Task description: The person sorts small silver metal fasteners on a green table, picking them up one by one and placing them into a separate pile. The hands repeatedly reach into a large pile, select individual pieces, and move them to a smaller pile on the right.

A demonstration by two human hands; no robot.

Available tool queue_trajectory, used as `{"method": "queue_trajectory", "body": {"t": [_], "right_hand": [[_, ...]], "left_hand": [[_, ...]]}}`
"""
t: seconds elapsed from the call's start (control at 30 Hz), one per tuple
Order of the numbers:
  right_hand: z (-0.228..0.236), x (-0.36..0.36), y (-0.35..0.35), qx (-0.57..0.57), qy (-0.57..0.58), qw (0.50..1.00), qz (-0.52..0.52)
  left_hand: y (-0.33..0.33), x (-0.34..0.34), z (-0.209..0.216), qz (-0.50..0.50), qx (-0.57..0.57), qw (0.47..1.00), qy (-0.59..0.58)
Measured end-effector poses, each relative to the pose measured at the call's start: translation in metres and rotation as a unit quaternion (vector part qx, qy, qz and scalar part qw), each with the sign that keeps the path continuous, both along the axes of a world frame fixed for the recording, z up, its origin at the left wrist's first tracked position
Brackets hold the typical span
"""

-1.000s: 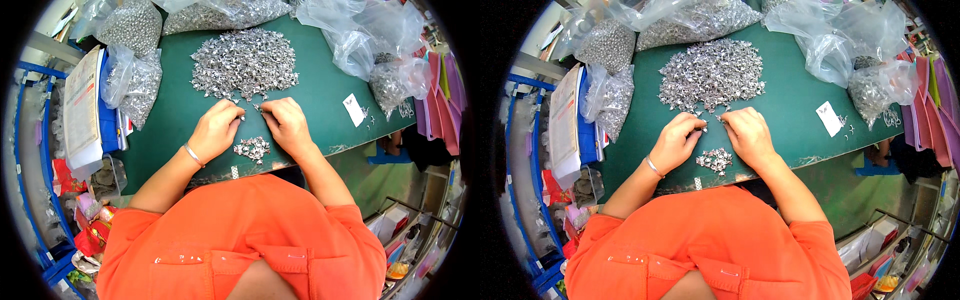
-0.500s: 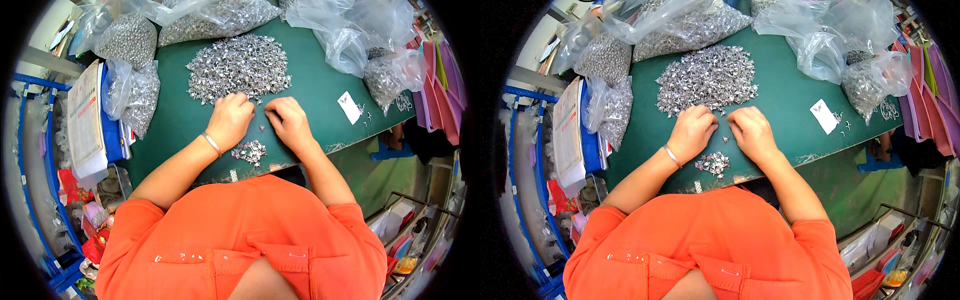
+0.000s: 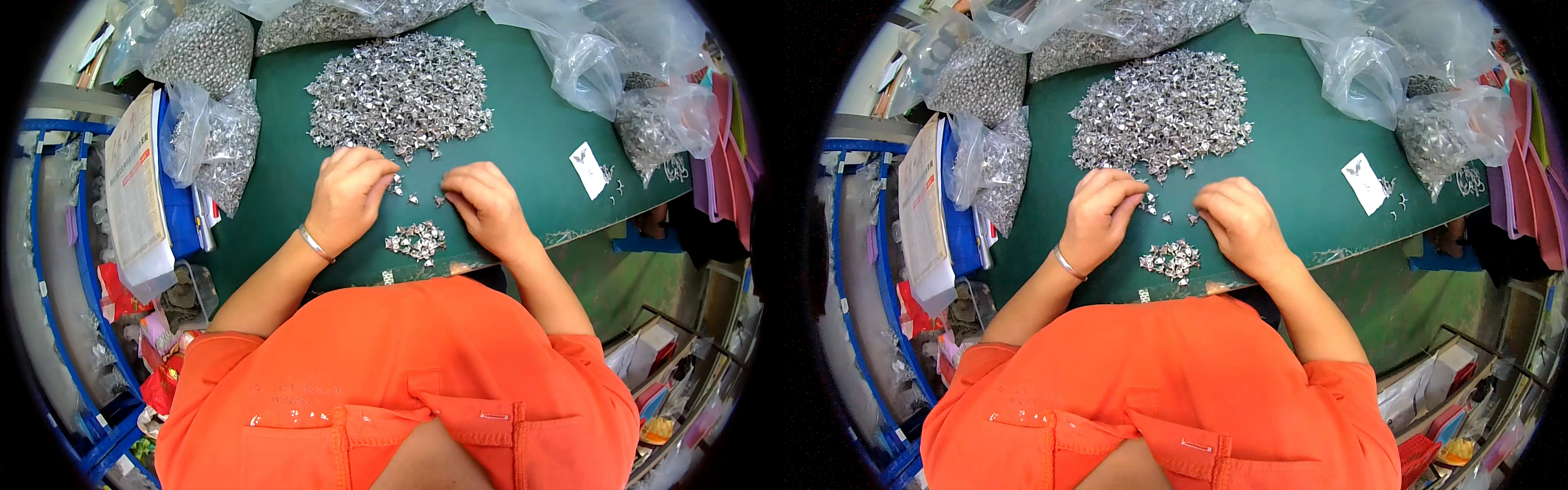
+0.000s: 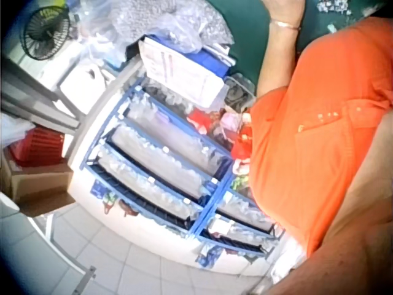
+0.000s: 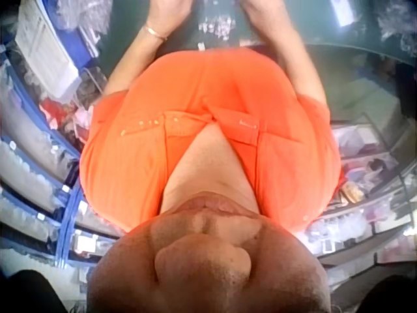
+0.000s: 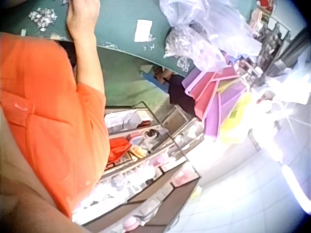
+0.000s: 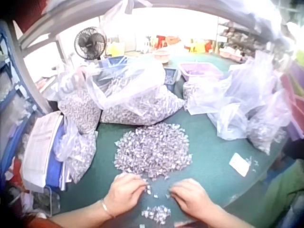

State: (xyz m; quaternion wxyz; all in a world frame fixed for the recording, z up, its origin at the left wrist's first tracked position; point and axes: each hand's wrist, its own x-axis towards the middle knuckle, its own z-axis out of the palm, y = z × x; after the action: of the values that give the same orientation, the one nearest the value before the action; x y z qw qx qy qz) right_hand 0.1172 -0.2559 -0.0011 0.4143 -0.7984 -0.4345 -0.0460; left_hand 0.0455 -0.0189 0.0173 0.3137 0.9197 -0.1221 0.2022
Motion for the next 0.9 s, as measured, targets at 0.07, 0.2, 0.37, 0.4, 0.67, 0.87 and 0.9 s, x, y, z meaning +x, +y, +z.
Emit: {"method": "queue_trajectory", "body": {"t": [0.07, 0.2, 0.37, 0.4, 0.67, 0.87, 0.9], "right_hand": [[-0.002, -0.003, -0.002, -0.001, 0.018, 1.000, 0.016], [0.009, -0.007, -0.001, 0.014, 0.099, 0.992, 0.075], [0.005, 0.013, 0.016, 0.048, 0.002, 0.998, -0.035], [0.004, 0.020, 0.024, 0.024, -0.006, 0.998, -0.050], [0.006, 0.031, 0.013, -0.043, -0.024, 0.993, 0.104], [0.012, 0.024, -0.014, -0.010, 0.078, 0.997, 0.016], [0.012, 0.023, -0.013, -0.005, 0.092, 0.996, 0.001]], "left_hand": [[-0.007, -0.002, 0.002, -0.023, 0.022, 0.999, 0.016], [-0.020, -0.009, -0.003, -0.042, 0.081, 0.993, 0.081], [-0.020, -0.022, 0.008, -0.050, 0.029, 0.996, 0.074], [-0.019, -0.025, 0.010, -0.050, 0.012, 0.996, 0.077], [-0.006, -0.050, 0.014, 0.026, -0.078, 0.987, 0.137], [-0.013, -0.034, 0.004, 0.054, -0.055, 0.994, 0.083], [-0.016, -0.031, 0.001, 0.053, -0.041, 0.994, 0.087]]}}
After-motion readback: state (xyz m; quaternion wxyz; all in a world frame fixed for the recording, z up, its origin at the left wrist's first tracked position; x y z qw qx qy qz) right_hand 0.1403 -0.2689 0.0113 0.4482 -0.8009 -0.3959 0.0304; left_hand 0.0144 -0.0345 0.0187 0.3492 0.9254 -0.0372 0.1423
